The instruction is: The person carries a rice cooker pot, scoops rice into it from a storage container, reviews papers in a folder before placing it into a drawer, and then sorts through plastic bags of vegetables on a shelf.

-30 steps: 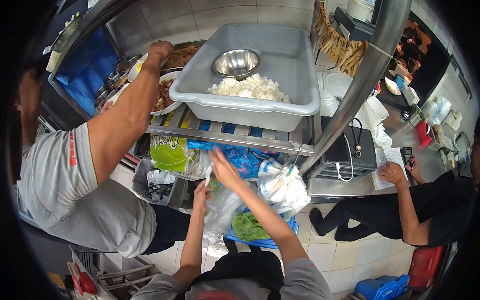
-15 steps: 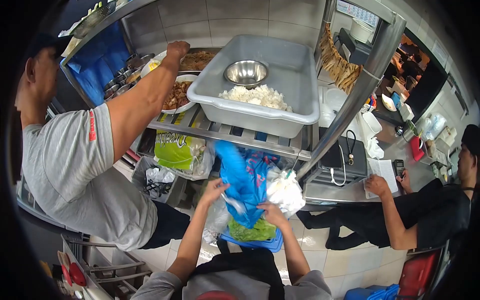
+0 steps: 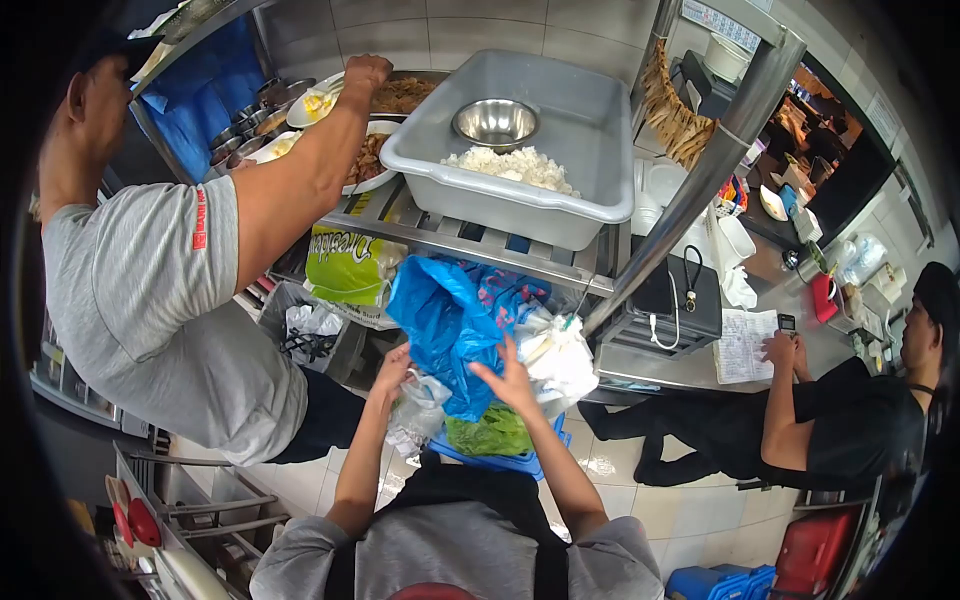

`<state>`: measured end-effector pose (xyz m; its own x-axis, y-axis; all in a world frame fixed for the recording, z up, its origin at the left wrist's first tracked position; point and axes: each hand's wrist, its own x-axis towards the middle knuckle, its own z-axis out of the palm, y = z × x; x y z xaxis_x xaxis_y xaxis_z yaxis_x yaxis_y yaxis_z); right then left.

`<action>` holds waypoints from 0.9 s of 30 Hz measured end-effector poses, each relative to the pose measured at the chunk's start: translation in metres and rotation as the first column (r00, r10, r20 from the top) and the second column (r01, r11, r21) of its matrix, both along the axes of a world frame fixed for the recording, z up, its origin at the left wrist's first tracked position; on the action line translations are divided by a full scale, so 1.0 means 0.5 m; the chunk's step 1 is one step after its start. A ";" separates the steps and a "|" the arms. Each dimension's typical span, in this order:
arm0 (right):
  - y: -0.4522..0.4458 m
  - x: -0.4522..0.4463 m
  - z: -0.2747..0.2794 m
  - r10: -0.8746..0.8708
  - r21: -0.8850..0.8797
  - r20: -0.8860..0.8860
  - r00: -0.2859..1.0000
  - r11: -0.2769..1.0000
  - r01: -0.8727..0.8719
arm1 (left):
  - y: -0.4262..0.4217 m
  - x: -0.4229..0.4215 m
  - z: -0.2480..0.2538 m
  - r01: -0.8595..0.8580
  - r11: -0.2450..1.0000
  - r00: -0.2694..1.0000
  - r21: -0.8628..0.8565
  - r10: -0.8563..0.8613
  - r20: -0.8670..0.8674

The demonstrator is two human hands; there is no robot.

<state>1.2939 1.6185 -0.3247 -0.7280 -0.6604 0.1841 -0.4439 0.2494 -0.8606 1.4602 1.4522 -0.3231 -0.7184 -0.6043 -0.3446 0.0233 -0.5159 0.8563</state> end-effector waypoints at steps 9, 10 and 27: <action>-0.016 -0.082 0.139 -0.133 -0.159 -0.134 0.982 0.981 0.111 | -0.012 0.027 -0.076 -0.122 0.953 0.985 0.276 0.151 -0.087; -0.002 -0.105 0.249 -0.133 -0.100 -0.150 0.980 0.988 0.119 | 0.000 0.022 -0.084 -0.263 0.847 0.951 0.462 0.309 -0.026; 0.010 0.091 0.481 0.531 -0.392 -0.102 0.841 0.756 -0.525 | 0.163 0.189 -0.141 -0.176 0.978 0.984 0.113 0.178 -0.007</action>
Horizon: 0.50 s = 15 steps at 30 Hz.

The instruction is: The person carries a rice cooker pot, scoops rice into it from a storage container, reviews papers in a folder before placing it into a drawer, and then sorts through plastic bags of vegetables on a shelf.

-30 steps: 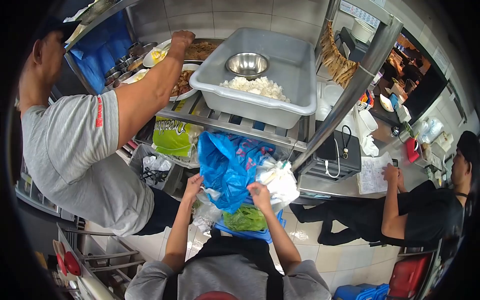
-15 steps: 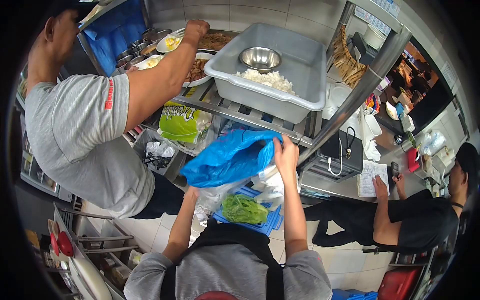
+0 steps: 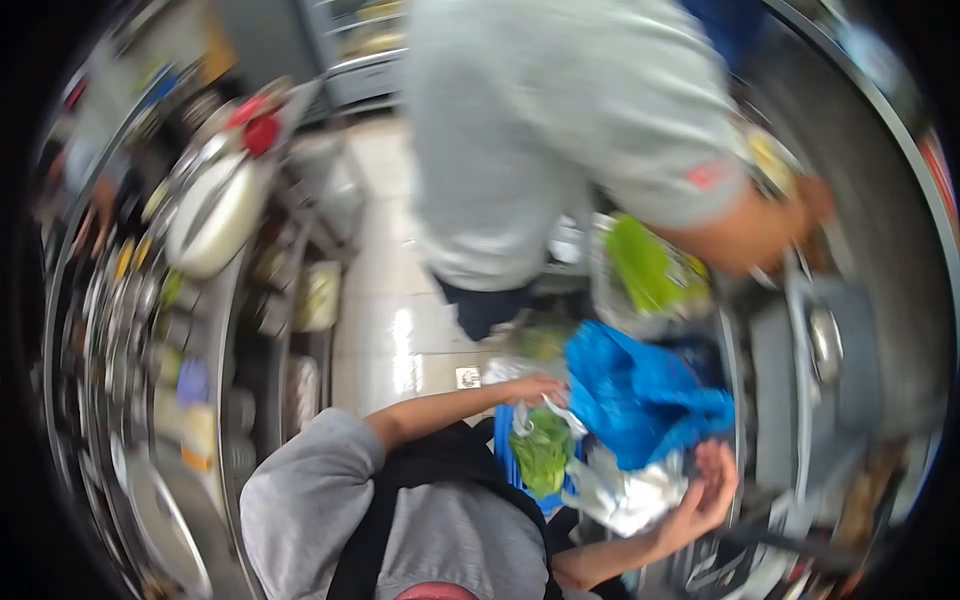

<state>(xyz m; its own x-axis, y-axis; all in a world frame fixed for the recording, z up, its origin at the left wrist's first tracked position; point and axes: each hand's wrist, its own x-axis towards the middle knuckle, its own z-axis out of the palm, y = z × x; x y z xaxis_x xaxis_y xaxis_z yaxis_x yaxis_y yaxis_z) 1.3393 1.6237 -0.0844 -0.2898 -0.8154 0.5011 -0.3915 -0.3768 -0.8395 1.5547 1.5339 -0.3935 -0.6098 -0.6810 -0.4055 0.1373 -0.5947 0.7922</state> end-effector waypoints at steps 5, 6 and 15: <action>-0.074 0.240 -0.034 0.755 0.178 -0.064 0.652 0.652 -0.737 | 0.149 0.181 0.030 -0.162 0.987 0.985 0.008 0.161 0.062; -0.076 0.307 -0.039 0.795 0.258 -0.098 0.599 0.602 -0.756 | 0.186 0.224 0.032 -0.221 0.974 0.971 -0.060 0.225 0.083; 0.290 0.896 0.031 0.796 0.310 -0.021 -0.605 -0.570 -0.761 | 0.679 0.552 0.121 -0.463 0.705 0.662 -0.537 0.678 0.319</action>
<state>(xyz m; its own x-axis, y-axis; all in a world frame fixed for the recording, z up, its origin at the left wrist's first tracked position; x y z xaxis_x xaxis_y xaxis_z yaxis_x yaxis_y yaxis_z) 1.7871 1.7685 -0.0690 0.9134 0.3362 0.2297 0.3266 -0.2681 -0.9063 1.8304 1.8732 -0.3328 0.1504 -0.9779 -0.1452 -0.0998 -0.1612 0.9819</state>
